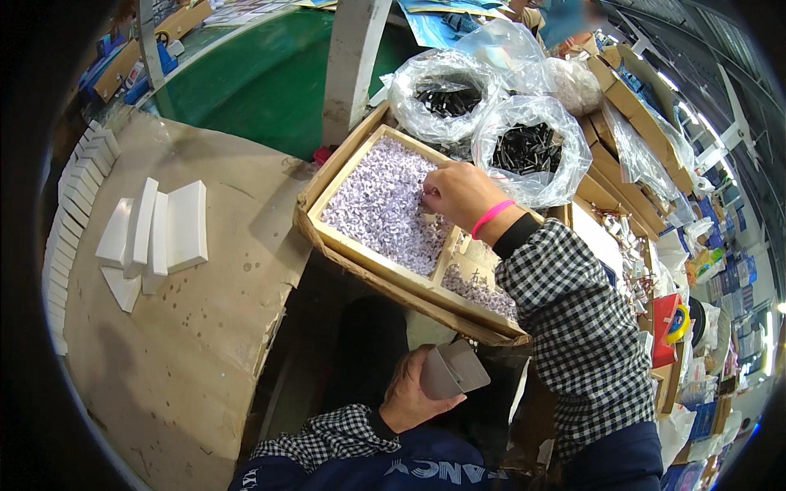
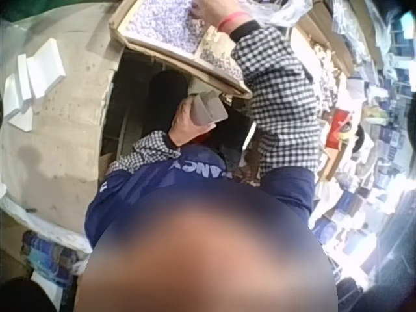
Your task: The person assembles small electronic components by hand. They open white paper boxes, place a small circuit board and a battery inside, then close and seal the boxes with tape. The finished units are placed into a larger cardboard box.
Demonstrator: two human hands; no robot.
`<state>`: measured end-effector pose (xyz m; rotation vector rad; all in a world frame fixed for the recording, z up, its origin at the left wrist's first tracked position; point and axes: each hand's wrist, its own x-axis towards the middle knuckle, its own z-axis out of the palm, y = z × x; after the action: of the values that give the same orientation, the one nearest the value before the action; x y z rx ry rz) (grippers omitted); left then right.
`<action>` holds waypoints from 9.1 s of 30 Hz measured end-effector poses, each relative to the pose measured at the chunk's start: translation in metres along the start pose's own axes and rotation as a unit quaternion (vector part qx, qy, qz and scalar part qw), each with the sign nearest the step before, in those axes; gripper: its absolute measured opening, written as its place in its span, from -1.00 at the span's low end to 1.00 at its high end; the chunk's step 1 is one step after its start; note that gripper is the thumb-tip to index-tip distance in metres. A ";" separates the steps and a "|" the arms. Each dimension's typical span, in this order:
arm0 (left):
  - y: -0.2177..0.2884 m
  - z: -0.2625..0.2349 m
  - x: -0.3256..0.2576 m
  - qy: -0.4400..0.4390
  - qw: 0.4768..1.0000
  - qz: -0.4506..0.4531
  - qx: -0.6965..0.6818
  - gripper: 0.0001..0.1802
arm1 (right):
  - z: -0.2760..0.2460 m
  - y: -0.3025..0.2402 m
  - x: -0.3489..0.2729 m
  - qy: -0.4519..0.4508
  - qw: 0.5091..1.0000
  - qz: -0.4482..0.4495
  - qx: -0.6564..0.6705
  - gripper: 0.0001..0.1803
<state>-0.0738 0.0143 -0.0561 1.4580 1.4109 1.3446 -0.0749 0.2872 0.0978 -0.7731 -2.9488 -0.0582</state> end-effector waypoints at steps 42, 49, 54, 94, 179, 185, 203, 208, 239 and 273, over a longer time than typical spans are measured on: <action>0.073 0.041 -0.014 -0.046 0.996 0.029 0.075 -0.08 | -0.083 0.020 -0.295 0.106 0.977 0.184 -0.009 -0.86; 0.073 0.043 -0.019 -0.061 0.996 0.006 0.072 -0.04 | -0.051 0.052 -0.277 0.066 0.978 0.198 0.000 -0.80; 0.062 0.040 -0.020 -0.048 0.995 0.015 0.083 -0.02 | -0.056 0.061 -0.289 0.118 0.971 0.206 0.041 -0.79; 0.054 0.047 -0.028 -0.128 0.987 -0.039 -0.084 -0.12 | 0.060 -0.129 -0.342 0.388 0.686 0.342 0.512 -0.59; 0.054 0.051 -0.056 -0.317 0.944 -0.026 -0.094 -0.09 | 0.032 -0.150 -0.380 0.163 0.822 0.353 0.416 -0.82; 0.055 0.052 -0.056 -0.311 0.949 -0.010 -0.060 -0.11 | 0.030 -0.149 -0.378 0.142 0.841 0.354 0.385 -0.83; 0.028 0.049 -0.045 -0.311 0.928 -0.016 -0.203 -0.60 | 0.049 -0.146 -0.392 0.142 0.827 0.316 0.444 -0.67; 0.014 0.050 -0.046 -0.325 0.907 -0.102 -0.250 -0.66 | 0.068 -0.146 -0.393 0.187 0.786 0.342 0.480 -0.65; 0.026 0.057 -0.053 -0.188 0.912 -0.207 -0.300 -0.78 | 0.107 -0.157 -0.396 0.264 0.446 0.357 0.777 -0.66; 0.008 0.081 -0.035 -0.138 0.904 -0.285 -0.288 -0.81 | -0.076 0.127 -0.543 0.493 0.520 0.552 0.427 -0.72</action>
<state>0.0104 -0.0071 -0.0734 0.7235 1.0146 1.0006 0.4649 0.1286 0.1209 -1.4621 -0.8003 0.6967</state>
